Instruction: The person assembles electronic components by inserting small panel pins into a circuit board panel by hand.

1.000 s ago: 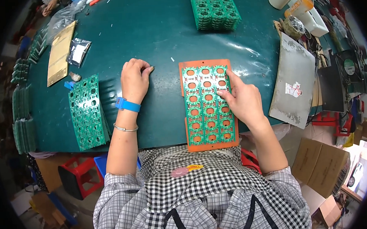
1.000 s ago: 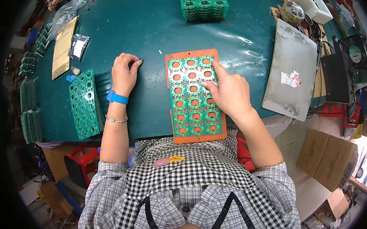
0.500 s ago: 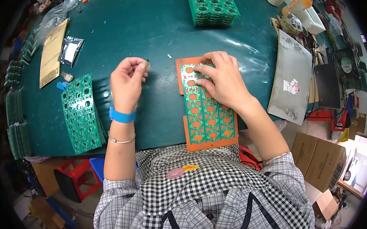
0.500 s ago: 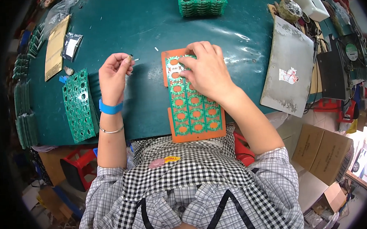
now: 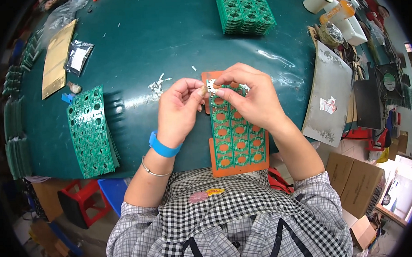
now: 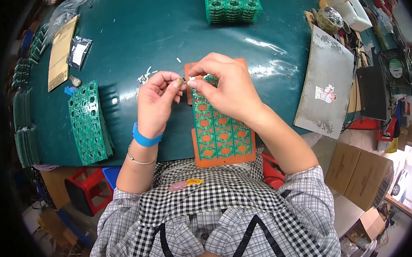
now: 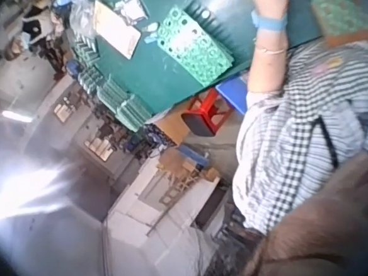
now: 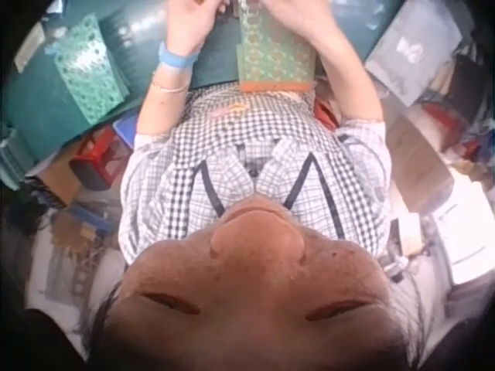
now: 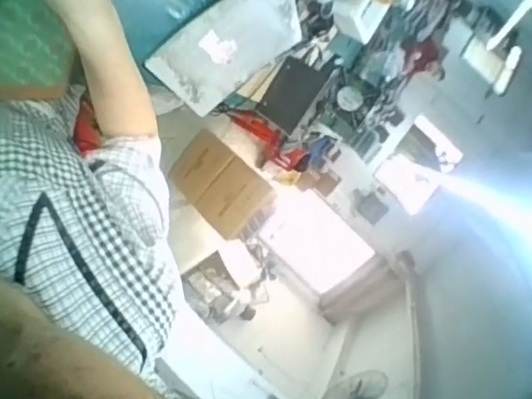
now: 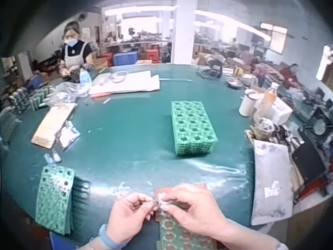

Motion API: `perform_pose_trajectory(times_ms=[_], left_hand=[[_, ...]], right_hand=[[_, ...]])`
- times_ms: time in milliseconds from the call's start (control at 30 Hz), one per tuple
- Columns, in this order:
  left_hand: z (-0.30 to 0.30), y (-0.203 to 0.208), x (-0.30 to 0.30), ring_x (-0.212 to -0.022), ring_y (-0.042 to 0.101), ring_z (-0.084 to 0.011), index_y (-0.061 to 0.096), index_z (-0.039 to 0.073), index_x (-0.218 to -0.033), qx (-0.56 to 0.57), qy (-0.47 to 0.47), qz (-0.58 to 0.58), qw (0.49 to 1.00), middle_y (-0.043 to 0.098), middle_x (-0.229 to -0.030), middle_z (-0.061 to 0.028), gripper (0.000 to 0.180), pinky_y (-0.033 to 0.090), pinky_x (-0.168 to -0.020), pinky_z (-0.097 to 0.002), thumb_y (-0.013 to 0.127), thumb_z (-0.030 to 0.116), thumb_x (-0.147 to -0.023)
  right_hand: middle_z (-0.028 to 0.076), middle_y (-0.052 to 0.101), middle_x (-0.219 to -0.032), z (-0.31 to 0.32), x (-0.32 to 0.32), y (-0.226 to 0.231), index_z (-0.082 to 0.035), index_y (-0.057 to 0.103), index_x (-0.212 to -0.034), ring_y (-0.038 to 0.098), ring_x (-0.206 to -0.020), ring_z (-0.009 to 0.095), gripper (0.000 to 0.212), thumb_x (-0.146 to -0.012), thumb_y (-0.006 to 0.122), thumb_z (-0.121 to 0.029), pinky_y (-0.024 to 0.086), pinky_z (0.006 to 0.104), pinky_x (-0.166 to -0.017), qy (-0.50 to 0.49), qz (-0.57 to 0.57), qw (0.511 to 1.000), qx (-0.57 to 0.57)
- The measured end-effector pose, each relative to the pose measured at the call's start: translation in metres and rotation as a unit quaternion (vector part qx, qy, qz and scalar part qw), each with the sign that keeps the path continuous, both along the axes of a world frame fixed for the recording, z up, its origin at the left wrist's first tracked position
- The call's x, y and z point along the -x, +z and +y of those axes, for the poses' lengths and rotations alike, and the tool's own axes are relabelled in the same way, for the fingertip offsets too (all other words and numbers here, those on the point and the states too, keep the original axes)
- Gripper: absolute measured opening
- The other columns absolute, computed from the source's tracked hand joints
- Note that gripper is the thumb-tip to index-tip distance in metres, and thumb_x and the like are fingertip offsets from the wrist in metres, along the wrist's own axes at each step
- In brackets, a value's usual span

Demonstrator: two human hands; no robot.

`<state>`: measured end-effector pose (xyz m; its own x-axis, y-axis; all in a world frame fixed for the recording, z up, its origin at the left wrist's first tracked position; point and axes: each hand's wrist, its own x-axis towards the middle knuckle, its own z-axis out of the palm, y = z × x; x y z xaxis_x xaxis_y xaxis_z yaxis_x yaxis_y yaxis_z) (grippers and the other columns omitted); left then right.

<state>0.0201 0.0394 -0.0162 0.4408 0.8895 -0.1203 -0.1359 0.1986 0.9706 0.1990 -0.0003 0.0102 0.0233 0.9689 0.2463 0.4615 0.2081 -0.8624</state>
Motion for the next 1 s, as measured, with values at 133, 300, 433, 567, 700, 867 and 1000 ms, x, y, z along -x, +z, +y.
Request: perform_pose_trajectory(times_ms=[133, 300, 433, 567, 700, 867, 1000], left_hand=[[-0.006, -0.001, -0.004, -0.067, 0.061, -0.0070, 0.063, -0.002, -0.093, -0.103, 0.027, 0.085, 0.991, 0.066, -0.078, -0.0024, 0.005, 0.050, -0.058, -0.0229, 0.060, 0.003, -0.092], [-0.010, -0.011, -0.005, -0.065, 0.061, -0.0071, 0.063, -0.002, -0.091, -0.144, 0.053, 0.103, 0.983, 0.065, -0.076, -0.0035, 0.003, 0.051, -0.058, -0.0234, 0.061, 0.000, -0.090], [-0.006, -0.011, 0.001, -0.068, 0.059, -0.0060, 0.063, -0.001, -0.095, -0.064, 0.042, 0.066, 0.995, 0.067, -0.081, -0.0034, 0.005, 0.049, -0.060, -0.0214, 0.060, 0.002, -0.092], [-0.001, -0.014, 0.009, -0.067, 0.054, -0.0037, 0.062, 0.001, -0.098, 0.030, 0.037, 0.029, 0.998, 0.067, -0.083, -0.0018, 0.006, 0.044, -0.058, -0.0184, 0.060, 0.004, -0.094], [0.000, -0.017, 0.009, -0.065, 0.052, -0.0030, 0.062, 0.001, -0.098, 0.060, 0.020, 0.016, 0.998, 0.066, -0.082, -0.0011, 0.007, 0.042, -0.056, -0.0182, 0.060, 0.006, -0.094], [0.000, -0.017, 0.010, -0.064, 0.052, -0.0029, 0.062, 0.001, -0.098, 0.069, 0.015, 0.014, 0.997, 0.067, -0.082, -0.0010, 0.008, 0.042, -0.056, -0.0177, 0.061, 0.007, -0.094], [0.001, -0.017, 0.010, -0.064, 0.052, -0.0030, 0.062, 0.001, -0.099, 0.076, 0.008, 0.013, 0.997, 0.067, -0.082, -0.0012, 0.008, 0.042, -0.056, -0.0178, 0.061, 0.007, -0.094]], right_hand=[[0.009, 0.067, -0.086, 0.004, 0.002, 0.001, -0.001, 0.068, -0.089, 0.064, -0.072, 0.019, 0.013, -0.080, 0.071, -0.010, 0.050, 0.0297, -0.063, 0.009, -0.022, 0.999, 0.034], [0.008, 0.067, -0.083, 0.009, -0.006, -0.006, 0.000, 0.067, -0.086, 0.063, -0.069, 0.017, 0.013, -0.083, 0.068, -0.012, 0.050, 0.0295, -0.062, -0.003, 0.131, 0.970, 0.206], [0.009, 0.062, -0.082, 0.022, -0.018, -0.014, 0.000, 0.064, -0.084, 0.060, -0.075, 0.022, 0.010, -0.083, 0.065, -0.010, 0.048, 0.0347, -0.066, -0.017, 0.005, 0.989, 0.150], [0.011, 0.059, -0.082, 0.029, -0.025, -0.026, -0.001, 0.060, -0.082, 0.056, -0.083, 0.031, 0.004, -0.082, 0.063, -0.004, 0.046, 0.0404, -0.073, 0.028, -0.159, 0.987, 0.024], [0.012, 0.059, -0.083, 0.031, -0.025, -0.030, 0.000, 0.060, -0.081, 0.055, -0.084, 0.032, 0.004, -0.079, 0.063, -0.002, 0.046, 0.0420, -0.074, 0.045, -0.194, 0.980, -0.006], [0.012, 0.059, -0.082, 0.031, -0.025, -0.030, 0.000, 0.059, -0.081, 0.055, -0.084, 0.033, 0.005, -0.079, 0.063, -0.002, 0.047, 0.0426, -0.074, 0.046, -0.207, 0.977, -0.011], [0.012, 0.058, -0.083, 0.031, -0.026, -0.031, 0.000, 0.059, -0.081, 0.055, -0.084, 0.033, 0.006, -0.079, 0.064, -0.002, 0.047, 0.0426, -0.073, 0.045, -0.207, 0.977, -0.015]])
